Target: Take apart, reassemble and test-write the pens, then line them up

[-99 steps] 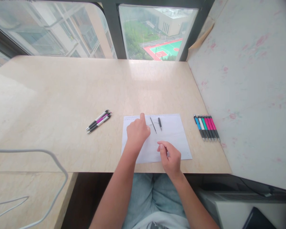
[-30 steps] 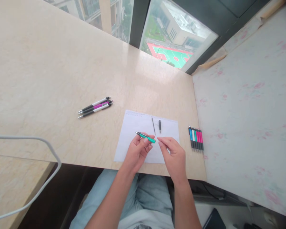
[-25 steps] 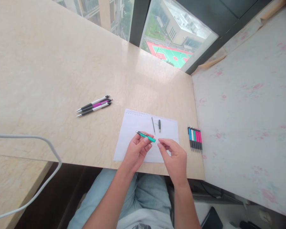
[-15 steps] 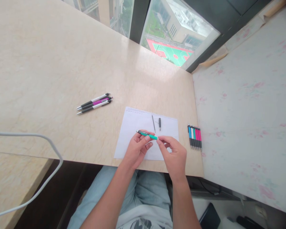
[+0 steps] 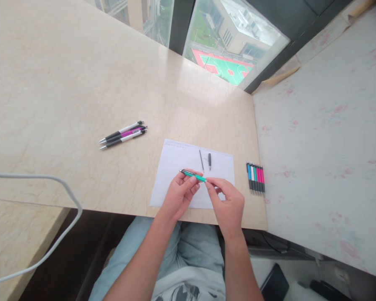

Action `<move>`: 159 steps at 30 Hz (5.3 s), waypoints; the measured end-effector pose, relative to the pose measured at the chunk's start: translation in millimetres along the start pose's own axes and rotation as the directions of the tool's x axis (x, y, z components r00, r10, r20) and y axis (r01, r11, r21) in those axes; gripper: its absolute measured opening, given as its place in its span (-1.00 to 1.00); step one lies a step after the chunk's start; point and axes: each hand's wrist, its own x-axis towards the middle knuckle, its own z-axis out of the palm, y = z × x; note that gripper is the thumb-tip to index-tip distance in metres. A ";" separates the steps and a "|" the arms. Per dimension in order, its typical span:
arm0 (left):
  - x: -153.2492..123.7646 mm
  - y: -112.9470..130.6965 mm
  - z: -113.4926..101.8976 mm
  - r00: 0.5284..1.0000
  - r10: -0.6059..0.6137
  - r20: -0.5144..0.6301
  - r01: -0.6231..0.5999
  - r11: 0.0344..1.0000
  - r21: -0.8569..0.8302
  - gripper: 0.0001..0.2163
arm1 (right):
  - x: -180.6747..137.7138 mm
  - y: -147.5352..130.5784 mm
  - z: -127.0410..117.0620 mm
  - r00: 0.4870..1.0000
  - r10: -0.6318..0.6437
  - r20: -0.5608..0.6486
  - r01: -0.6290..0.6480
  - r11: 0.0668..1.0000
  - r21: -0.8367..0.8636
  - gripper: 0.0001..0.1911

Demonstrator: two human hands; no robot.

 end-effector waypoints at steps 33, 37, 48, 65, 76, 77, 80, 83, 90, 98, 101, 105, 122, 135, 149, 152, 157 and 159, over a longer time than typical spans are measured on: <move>0.3 -1.0 0.0 1.000 -0.005 0.001 0.005 1.000 -0.009 -0.81 | -2.6 2.8 2.3 0.999 -0.038 0.015 0.039 0.998 -0.044 -0.86; -0.1 -0.8 0.6 1.000 -0.008 -0.007 0.008 1.000 -0.011 -0.80 | -3.4 3.0 1.4 0.999 -0.037 0.021 0.038 0.999 -0.038 -0.86; 0.7 -1.5 -1.5 1.000 0.006 0.030 -0.005 0.999 -0.031 -0.83 | 24.3 38.6 18.3 0.997 0.058 0.053 -0.028 0.892 -0.452 -0.79; 0.6 0.4 1.1 0.999 0.011 0.053 -0.010 0.999 -0.036 -0.84 | 33.1 21.7 36.9 0.919 0.288 0.268 -0.055 0.770 -0.636 -0.85; 1.5 -2.7 -2.5 0.999 0.021 0.034 -0.020 1.000 -0.023 -0.84 | 13.3 25.7 24.6 0.884 0.319 0.341 0.038 0.679 -0.733 -0.90; 1.6 -2.9 -2.9 0.999 0.020 0.030 -0.019 1.000 -0.021 -0.84 | 10.7 26.9 24.3 0.886 0.316 0.339 0.039 0.679 -0.733 -0.89; 1.5 -3.2 -3.3 0.999 0.026 0.020 -0.026 1.000 -0.006 -0.84 | 4.0 31.3 20.5 0.894 0.270 0.356 0.032 0.757 -0.653 -0.88; 1.2 -3.1 -2.8 0.999 0.032 0.013 -0.032 0.999 0.003 -0.83 | -0.1 33.8 10.1 0.916 0.166 0.365 0.007 0.903 -0.429 -0.88; 1.7 -3.3 -2.6 1.000 0.020 0.017 -0.020 1.000 0.016 -0.80 | -9.9 31.3 -13.9 0.966 0.194 0.171 -0.211 0.974 0.084 -0.89; 0.5 -1.8 -0.3 1.000 0.016 0.005 -0.016 1.000 0.010 -0.80 | -12.5 23.1 -9.1 0.823 0.482 -0.301 -0.229 0.767 0.600 -0.74; 0.7 -1.6 -0.1 1.000 0.014 0.000 -0.014 1.000 0.005 -0.80 | -8.3 19.0 -11.0 0.801 0.495 -0.337 -0.185 0.740 0.647 -0.74; 1.3 -1.6 -1.2 1.000 0.017 0.005 -0.017 1.000 -0.004 -0.81 | -8.5 17.9 -12.3 0.810 0.494 -0.315 -0.187 0.727 0.660 -0.76; 0.8 -2.6 -2.3 1.000 0.021 -0.004 -0.021 1.000 -0.012 -0.78 | -21.1 10.6 -12.6 0.860 0.339 -0.382 -0.139 0.875 0.463 -0.79; -0.5 -2.5 1.4 1.000 0.027 -0.009 -0.027 1.000 0.000 -0.77 | -12.9 14.6 5.5 0.886 0.409 -0.217 -0.276 0.843 0.463 -0.73; -2.9 -3.3 1.9 1.000 0.001 0.002 -0.001 1.000 -0.028 -0.76 | -21.9 13.8 8.4 0.934 0.308 -0.181 -0.220 0.895 0.387 -0.79; -4.1 -2.9 2.5 1.000 -0.001 0.008 0.001 1.000 -0.026 -0.78 | -19.5 15.4 10.1 0.920 0.317 -0.229 -0.219 0.903 0.370 -0.78; -5.4 -3.1 2.7 1.000 -0.012 0.016 0.012 1.000 0.006 -0.77 | -11.5 15.8 11.4 0.901 0.344 -0.265 -0.245 0.906 0.345 -0.72; -5.3 -3.7 2.2 1.000 -0.016 0.020 0.016 1.000 0.009 -0.78 | -9.5 15.5 11.9 0.907 0.328 -0.265 -0.240 0.918 0.317 -0.70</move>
